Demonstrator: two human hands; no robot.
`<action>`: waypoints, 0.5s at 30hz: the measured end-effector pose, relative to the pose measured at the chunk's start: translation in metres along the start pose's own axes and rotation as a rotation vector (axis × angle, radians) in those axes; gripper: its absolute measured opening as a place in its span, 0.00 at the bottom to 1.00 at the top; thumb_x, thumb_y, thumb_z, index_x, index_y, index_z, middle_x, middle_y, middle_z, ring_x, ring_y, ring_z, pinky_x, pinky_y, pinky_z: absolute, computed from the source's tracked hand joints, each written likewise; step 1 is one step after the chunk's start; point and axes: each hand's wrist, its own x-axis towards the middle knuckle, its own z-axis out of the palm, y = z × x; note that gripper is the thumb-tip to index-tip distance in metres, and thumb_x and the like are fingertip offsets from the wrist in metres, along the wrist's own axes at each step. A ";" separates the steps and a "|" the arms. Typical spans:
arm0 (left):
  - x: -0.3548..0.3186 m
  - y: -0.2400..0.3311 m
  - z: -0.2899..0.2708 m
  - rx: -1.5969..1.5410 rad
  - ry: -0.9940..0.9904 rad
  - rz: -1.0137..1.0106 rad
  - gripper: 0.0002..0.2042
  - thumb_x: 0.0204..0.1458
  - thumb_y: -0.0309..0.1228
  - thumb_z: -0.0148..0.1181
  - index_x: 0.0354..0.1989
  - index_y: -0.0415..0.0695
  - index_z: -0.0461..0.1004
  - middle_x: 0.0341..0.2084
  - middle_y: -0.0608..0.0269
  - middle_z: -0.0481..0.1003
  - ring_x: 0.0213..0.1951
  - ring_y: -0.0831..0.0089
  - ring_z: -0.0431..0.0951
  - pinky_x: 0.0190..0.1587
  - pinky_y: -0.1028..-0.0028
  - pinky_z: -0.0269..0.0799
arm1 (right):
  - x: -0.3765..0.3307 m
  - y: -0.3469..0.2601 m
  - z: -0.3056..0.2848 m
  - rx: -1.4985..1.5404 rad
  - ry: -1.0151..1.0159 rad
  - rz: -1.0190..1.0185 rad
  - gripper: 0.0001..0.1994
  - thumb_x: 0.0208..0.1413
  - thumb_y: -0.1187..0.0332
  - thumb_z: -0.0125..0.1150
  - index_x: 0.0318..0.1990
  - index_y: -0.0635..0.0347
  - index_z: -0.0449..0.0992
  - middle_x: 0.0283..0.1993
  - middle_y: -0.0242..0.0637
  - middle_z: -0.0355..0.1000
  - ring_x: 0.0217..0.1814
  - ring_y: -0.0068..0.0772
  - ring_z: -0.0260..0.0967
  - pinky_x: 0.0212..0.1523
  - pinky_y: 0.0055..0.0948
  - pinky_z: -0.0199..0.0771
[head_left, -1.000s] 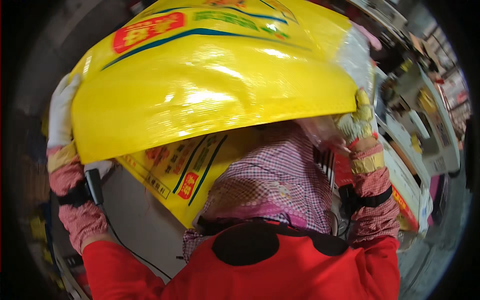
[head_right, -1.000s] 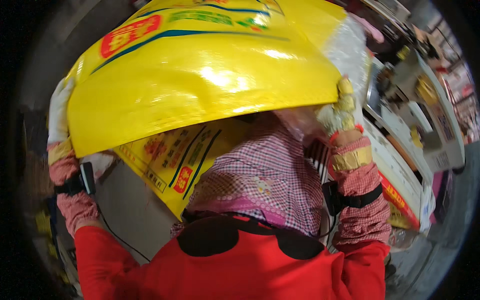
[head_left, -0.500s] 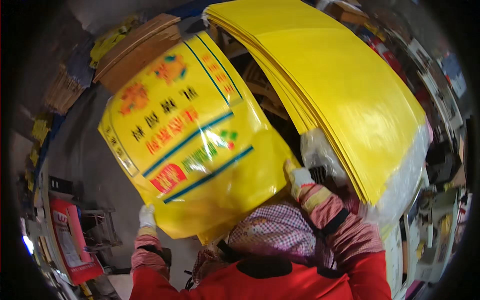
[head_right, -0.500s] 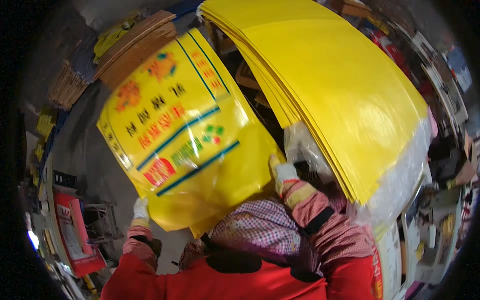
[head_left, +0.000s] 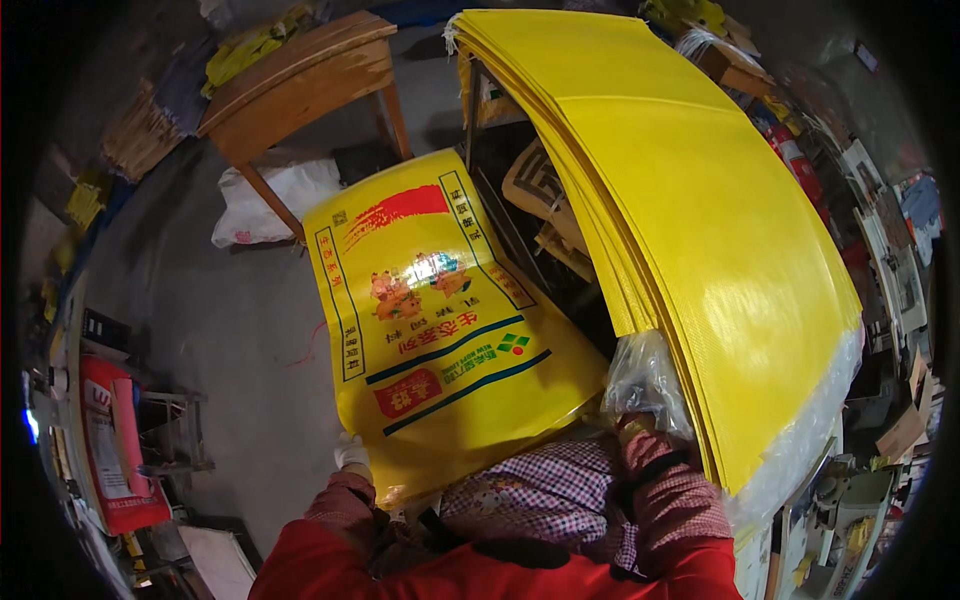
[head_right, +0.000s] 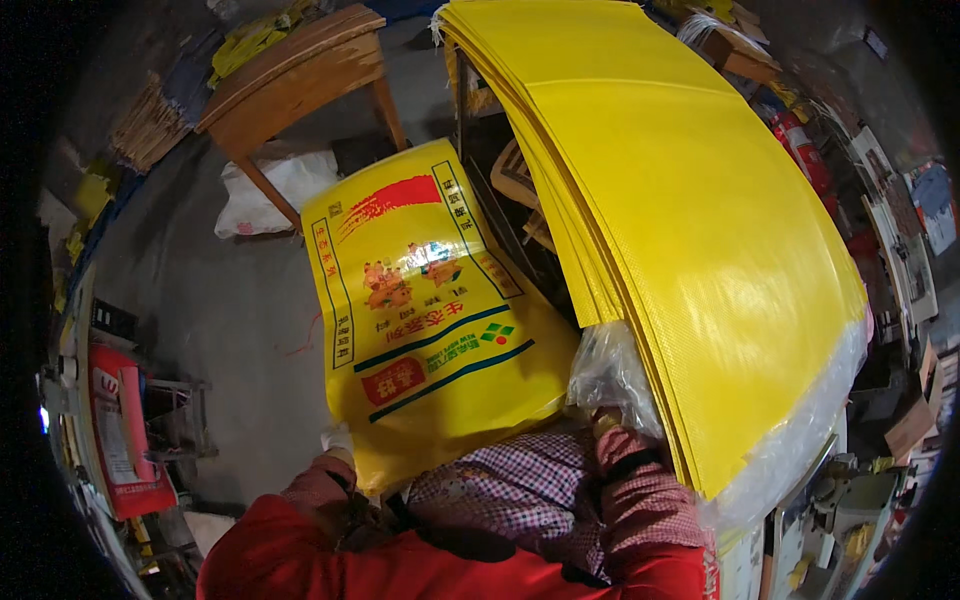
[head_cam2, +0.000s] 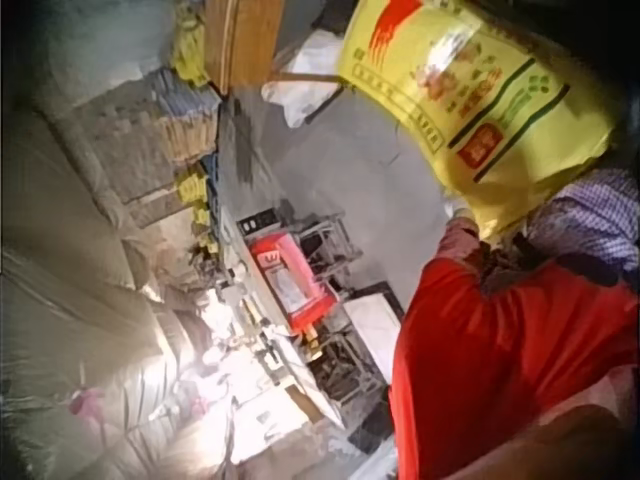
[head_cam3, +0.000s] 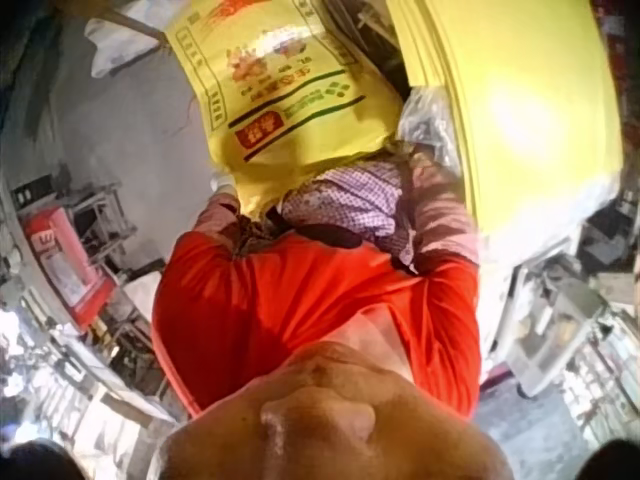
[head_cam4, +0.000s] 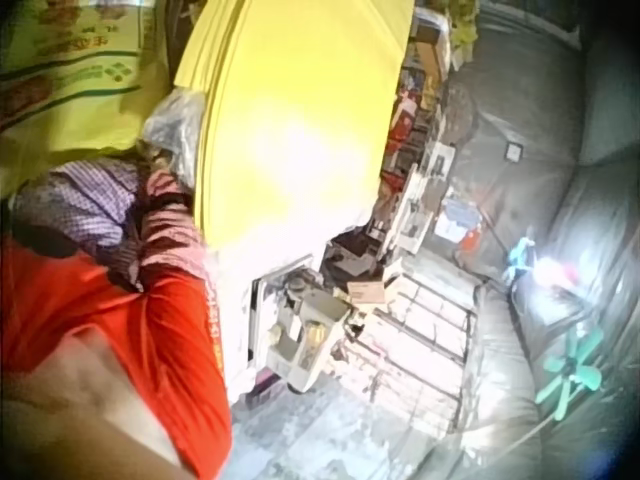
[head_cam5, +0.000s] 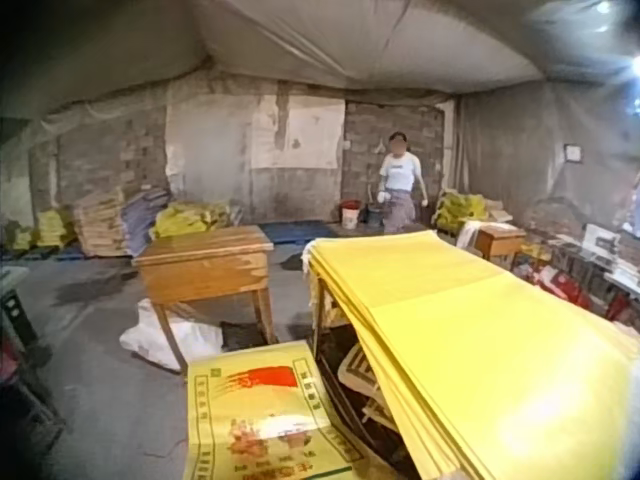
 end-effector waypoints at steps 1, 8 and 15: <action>0.004 0.001 0.007 0.047 -0.022 0.001 0.13 0.57 0.35 0.50 0.44 0.39 0.73 0.37 0.53 0.77 0.40 0.61 0.77 0.40 0.69 0.70 | -0.002 0.002 -0.002 0.003 -0.004 0.004 0.20 0.58 0.54 0.50 0.51 0.56 0.72 0.42 0.46 0.73 0.43 0.42 0.72 0.43 0.35 0.71; 0.019 0.047 0.002 1.187 -0.385 0.353 0.24 0.51 0.43 0.56 0.55 0.44 0.68 0.53 0.52 0.67 0.52 0.58 0.70 0.51 0.61 0.67 | -0.047 -0.015 -0.014 -0.022 -0.066 -0.071 0.20 0.56 0.57 0.56 0.54 0.56 0.71 0.48 0.44 0.73 0.49 0.38 0.72 0.49 0.31 0.70; -0.068 0.134 -0.066 0.857 -0.058 0.388 0.31 0.45 0.43 0.61 0.59 0.45 0.63 0.64 0.54 0.51 0.59 0.55 0.61 0.57 0.58 0.61 | -0.164 -0.062 -0.056 -0.195 -0.523 -0.522 0.26 0.57 0.61 0.56 0.62 0.60 0.62 0.52 0.44 0.73 0.55 0.41 0.70 0.57 0.31 0.67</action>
